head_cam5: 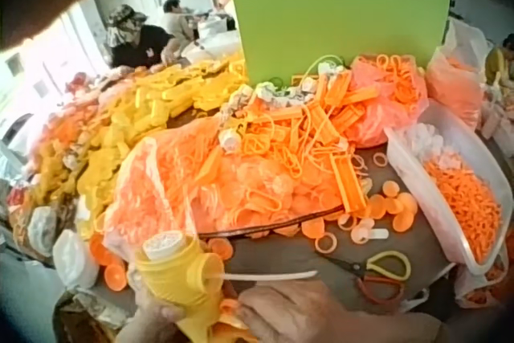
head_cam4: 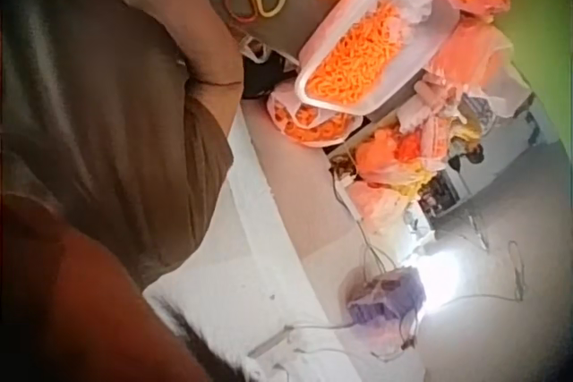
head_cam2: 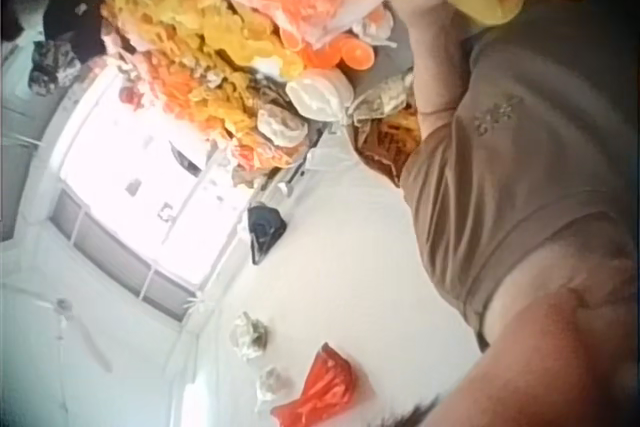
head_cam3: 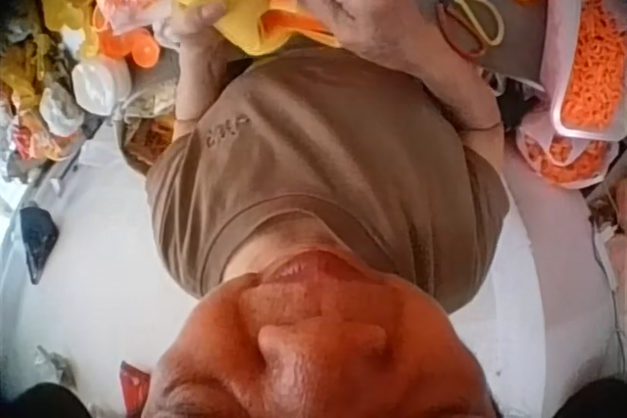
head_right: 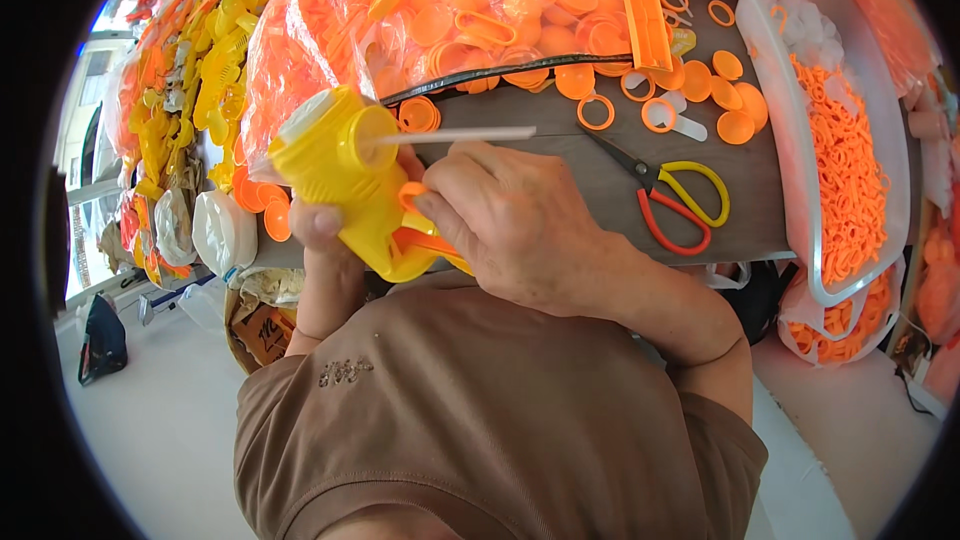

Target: Assembling the internal and external components of a yellow plastic toy gun at a factory workbench.

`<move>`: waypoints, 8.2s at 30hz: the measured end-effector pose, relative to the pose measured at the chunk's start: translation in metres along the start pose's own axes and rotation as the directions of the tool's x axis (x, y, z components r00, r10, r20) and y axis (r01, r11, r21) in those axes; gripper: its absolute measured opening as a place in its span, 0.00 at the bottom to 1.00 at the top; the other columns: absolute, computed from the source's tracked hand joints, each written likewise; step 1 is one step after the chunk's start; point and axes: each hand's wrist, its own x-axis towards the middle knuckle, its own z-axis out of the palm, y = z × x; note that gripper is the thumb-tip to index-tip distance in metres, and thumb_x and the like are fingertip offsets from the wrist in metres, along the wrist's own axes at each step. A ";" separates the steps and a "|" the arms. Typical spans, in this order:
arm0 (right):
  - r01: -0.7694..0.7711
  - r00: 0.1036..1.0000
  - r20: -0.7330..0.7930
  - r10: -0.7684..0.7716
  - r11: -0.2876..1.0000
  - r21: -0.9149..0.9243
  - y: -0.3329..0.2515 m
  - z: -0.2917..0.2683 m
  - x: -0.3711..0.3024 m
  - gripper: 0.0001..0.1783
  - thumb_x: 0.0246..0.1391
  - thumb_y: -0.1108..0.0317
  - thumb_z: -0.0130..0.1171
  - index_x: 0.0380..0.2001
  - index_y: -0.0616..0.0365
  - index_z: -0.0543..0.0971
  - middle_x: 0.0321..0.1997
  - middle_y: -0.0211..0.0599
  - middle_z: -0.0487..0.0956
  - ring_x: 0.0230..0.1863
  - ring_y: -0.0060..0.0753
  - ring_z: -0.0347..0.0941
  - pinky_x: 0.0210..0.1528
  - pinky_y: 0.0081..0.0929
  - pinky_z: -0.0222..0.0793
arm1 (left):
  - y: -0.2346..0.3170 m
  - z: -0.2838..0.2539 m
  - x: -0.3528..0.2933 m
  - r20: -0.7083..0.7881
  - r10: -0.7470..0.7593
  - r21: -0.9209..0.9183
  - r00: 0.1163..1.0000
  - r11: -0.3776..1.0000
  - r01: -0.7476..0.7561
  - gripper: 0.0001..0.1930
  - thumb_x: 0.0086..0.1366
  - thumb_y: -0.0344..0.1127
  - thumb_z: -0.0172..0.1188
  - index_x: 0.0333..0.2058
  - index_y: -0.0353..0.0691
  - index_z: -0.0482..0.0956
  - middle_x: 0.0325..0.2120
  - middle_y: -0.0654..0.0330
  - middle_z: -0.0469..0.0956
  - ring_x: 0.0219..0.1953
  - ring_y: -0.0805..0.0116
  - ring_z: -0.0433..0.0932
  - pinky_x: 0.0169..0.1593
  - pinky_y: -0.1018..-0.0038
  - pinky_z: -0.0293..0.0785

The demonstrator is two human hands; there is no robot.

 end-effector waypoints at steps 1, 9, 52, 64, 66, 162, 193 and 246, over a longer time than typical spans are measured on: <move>-0.028 1.000 -0.006 0.028 0.999 -0.019 0.001 -0.001 0.000 0.05 0.49 0.77 0.58 0.30 0.66 0.74 0.24 0.42 0.70 0.23 0.44 0.69 0.25 0.31 0.64 | -0.002 0.000 0.004 -0.035 -0.042 -0.011 0.998 0.999 0.042 0.41 0.36 0.44 0.66 0.51 0.31 0.64 0.38 0.46 0.73 0.36 0.53 0.76 0.40 0.62 0.76; -0.387 0.921 0.133 0.367 0.813 0.436 0.022 -0.022 -0.009 0.18 0.58 0.62 0.54 0.44 0.66 0.71 0.38 0.35 0.75 0.39 0.23 0.71 0.41 0.22 0.67 | -0.007 -0.015 0.006 0.041 0.052 -0.094 0.998 0.994 -0.048 0.40 0.37 0.44 0.66 0.50 0.32 0.65 0.39 0.48 0.73 0.37 0.56 0.77 0.39 0.66 0.77; -0.457 0.820 -0.511 0.259 0.834 -0.311 0.057 -0.069 -0.082 0.15 0.50 0.73 0.60 0.43 0.60 0.74 0.33 0.35 0.72 0.29 0.25 0.70 0.30 0.19 0.66 | -0.029 -0.011 0.024 -0.098 0.077 -0.140 0.992 0.986 -0.090 0.36 0.50 0.49 0.56 0.55 0.33 0.61 0.46 0.48 0.70 0.48 0.55 0.71 0.53 0.59 0.68; -0.462 0.860 -0.500 0.103 0.573 -0.677 0.087 -0.103 -0.117 0.06 0.47 0.79 0.57 0.32 0.65 0.75 0.33 0.43 0.71 0.38 0.43 0.70 0.40 0.31 0.67 | -0.033 -0.008 0.031 -0.110 0.097 -0.186 0.989 0.976 -0.116 0.33 0.51 0.45 0.57 0.52 0.31 0.64 0.44 0.47 0.72 0.45 0.55 0.73 0.52 0.62 0.70; -0.401 0.871 -0.487 0.071 0.676 -0.618 0.065 -0.098 -0.112 0.05 0.52 0.77 0.53 0.33 0.67 0.73 0.32 0.40 0.73 0.32 0.35 0.72 0.35 0.26 0.68 | -0.028 -0.009 0.030 -0.125 0.098 -0.163 0.987 0.979 -0.118 0.33 0.51 0.45 0.57 0.52 0.31 0.64 0.44 0.47 0.72 0.46 0.56 0.73 0.52 0.62 0.70; -0.391 0.918 -0.117 0.378 0.912 -0.123 0.053 -0.057 -0.069 0.25 0.42 0.82 0.60 0.46 0.59 0.69 0.46 0.39 0.75 0.41 0.28 0.74 0.46 0.24 0.69 | -0.033 0.017 0.010 0.027 -0.237 -0.100 0.971 0.966 0.238 0.32 0.44 0.37 0.63 0.48 0.29 0.66 0.37 0.48 0.76 0.35 0.58 0.79 0.40 0.65 0.77; -0.151 0.983 -0.079 0.167 0.972 0.180 0.028 -0.017 -0.051 0.25 0.46 0.83 0.59 0.49 0.68 0.65 0.50 0.46 0.72 0.48 0.38 0.74 0.49 0.29 0.74 | -0.041 0.030 0.001 0.056 -0.080 0.310 0.995 0.949 0.059 0.38 0.37 0.37 0.72 0.48 0.32 0.63 0.39 0.57 0.74 0.41 0.72 0.73 0.47 0.73 0.69; -0.129 0.990 -0.100 0.096 0.903 -0.411 0.064 -0.045 -0.002 0.08 0.47 0.75 0.58 0.33 0.64 0.75 0.34 0.39 0.74 0.36 0.37 0.72 0.38 0.28 0.67 | -0.039 0.003 0.008 -0.003 -0.294 -0.086 0.956 0.952 0.292 0.36 0.41 0.37 0.67 0.50 0.31 0.66 0.39 0.52 0.75 0.38 0.63 0.77 0.41 0.68 0.76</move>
